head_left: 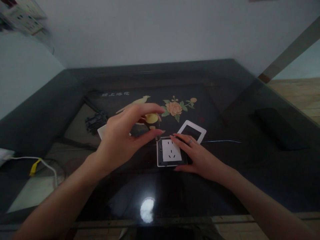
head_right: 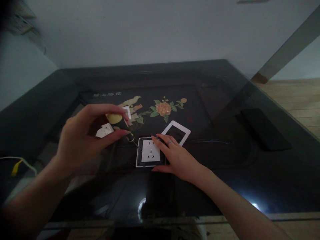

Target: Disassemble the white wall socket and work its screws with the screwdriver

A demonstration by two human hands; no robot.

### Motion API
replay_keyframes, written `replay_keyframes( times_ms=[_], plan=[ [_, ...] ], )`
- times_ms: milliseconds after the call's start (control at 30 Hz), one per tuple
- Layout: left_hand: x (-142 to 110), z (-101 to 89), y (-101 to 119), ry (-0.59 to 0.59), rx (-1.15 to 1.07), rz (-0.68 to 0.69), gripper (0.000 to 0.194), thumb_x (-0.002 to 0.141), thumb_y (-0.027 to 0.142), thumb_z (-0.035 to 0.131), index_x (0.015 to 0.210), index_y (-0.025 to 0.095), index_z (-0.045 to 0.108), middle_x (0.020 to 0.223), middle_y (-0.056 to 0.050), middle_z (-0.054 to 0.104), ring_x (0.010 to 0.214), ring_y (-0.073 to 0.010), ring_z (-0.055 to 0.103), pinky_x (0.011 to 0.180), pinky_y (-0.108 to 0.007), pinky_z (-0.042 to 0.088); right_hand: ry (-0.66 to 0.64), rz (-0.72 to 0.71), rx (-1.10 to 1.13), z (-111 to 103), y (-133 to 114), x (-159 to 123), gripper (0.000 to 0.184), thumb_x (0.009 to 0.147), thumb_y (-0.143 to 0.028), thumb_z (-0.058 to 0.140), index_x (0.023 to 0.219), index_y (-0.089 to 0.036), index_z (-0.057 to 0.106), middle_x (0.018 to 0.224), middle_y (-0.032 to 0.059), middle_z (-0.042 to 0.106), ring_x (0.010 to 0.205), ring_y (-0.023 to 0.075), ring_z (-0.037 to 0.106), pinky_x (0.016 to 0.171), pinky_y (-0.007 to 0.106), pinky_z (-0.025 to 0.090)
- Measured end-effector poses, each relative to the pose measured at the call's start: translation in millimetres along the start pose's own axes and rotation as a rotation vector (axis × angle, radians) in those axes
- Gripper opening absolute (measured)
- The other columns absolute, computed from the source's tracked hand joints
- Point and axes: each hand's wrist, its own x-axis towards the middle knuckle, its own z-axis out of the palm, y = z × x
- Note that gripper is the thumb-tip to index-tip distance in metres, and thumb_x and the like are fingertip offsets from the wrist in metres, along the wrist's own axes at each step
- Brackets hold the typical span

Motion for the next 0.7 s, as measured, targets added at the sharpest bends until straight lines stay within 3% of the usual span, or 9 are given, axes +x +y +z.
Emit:
replay_keyframes(
  times_ms=[100, 267, 333, 433, 567, 633, 700],
  plan=[
    [3, 4.3, 0, 0.059, 0.170, 0.078, 0.024, 0.086, 0.026, 0.070, 0.109, 0.031, 0.063, 0.100, 0.000, 0.069, 0.090, -0.0200, 0.066, 0.086, -0.036, 0.058, 0.004, -0.003, -0.002, 0, 0, 0, 0.090, 0.079, -0.041, 0.075, 0.153, -0.020, 0.028, 0.153, 0.0191, 0.038, 0.140, 0.0342, 0.038, 0.112, 0.056, 0.038],
    [3, -13.0, 12, -0.140, 0.010, -0.037, 0.051, 0.090, 0.017, 0.061, 0.137, 0.030, 0.051, 0.132, -0.004, 0.062, 0.118, -0.0246, 0.062, 0.092, -0.037, 0.058, 0.014, -0.011, -0.002, 0, 0, 0, 0.093, 0.079, -0.040, 0.074, 0.155, -0.025, 0.023, 0.153, 0.0176, 0.039, 0.140, 0.0355, 0.039, 0.111, 0.060, 0.038],
    [1, -19.1, 14, -0.179, 0.003, -0.047, 0.053, 0.090, 0.016, 0.060, 0.139, 0.033, 0.051, 0.132, -0.001, 0.064, 0.117, -0.0232, 0.063, 0.096, -0.035, 0.057, 0.017, -0.015, -0.002, 0, 0, 0, 0.094, 0.079, -0.040, 0.074, 0.156, -0.026, 0.021, 0.153, 0.0176, 0.039, 0.140, 0.0359, 0.039, 0.111, 0.061, 0.038],
    [1, -17.4, 10, -0.101, 0.049, -0.008, 0.051, 0.087, 0.015, 0.068, 0.133, 0.031, 0.055, 0.118, 0.001, 0.070, 0.104, -0.0186, 0.068, 0.096, -0.030, 0.055, 0.005, -0.009, -0.014, 0, 0, 0, 0.091, 0.080, -0.041, 0.074, 0.154, -0.021, 0.026, 0.153, 0.0189, 0.038, 0.141, 0.0354, 0.037, 0.112, 0.059, 0.038],
    [4, -5.5, 2, 0.070, 0.157, 0.227, 0.030, 0.083, 0.014, 0.073, 0.111, 0.020, 0.065, 0.098, 0.000, 0.070, 0.087, -0.0142, 0.066, 0.082, -0.024, 0.056, -0.005, -0.006, -0.031, 0, 0, 0, 0.089, 0.079, -0.043, 0.075, 0.151, -0.014, 0.031, 0.153, 0.0206, 0.038, 0.140, 0.0351, 0.037, 0.113, 0.056, 0.038],
    [6, -4.2, 1, 0.045, 0.218, 0.259, 0.027, 0.086, 0.014, 0.069, 0.113, 0.018, 0.065, 0.102, -0.003, 0.069, 0.092, -0.0153, 0.065, 0.086, -0.025, 0.055, 0.000, -0.007, -0.034, 1, 0, 0, 0.089, 0.079, -0.043, 0.074, 0.151, -0.015, 0.030, 0.153, 0.0197, 0.038, 0.140, 0.0350, 0.037, 0.113, 0.056, 0.038],
    [6, -7.7, 3, -0.057, 0.182, 0.164, 0.043, 0.091, 0.014, 0.062, 0.133, 0.017, 0.055, 0.120, -0.007, 0.066, 0.111, -0.0186, 0.063, 0.095, -0.028, 0.054, 0.006, -0.005, -0.033, 1, 0, 0, 0.090, 0.079, -0.043, 0.074, 0.153, -0.019, 0.028, 0.153, 0.0183, 0.038, 0.141, 0.0348, 0.037, 0.112, 0.057, 0.039]
  ],
)
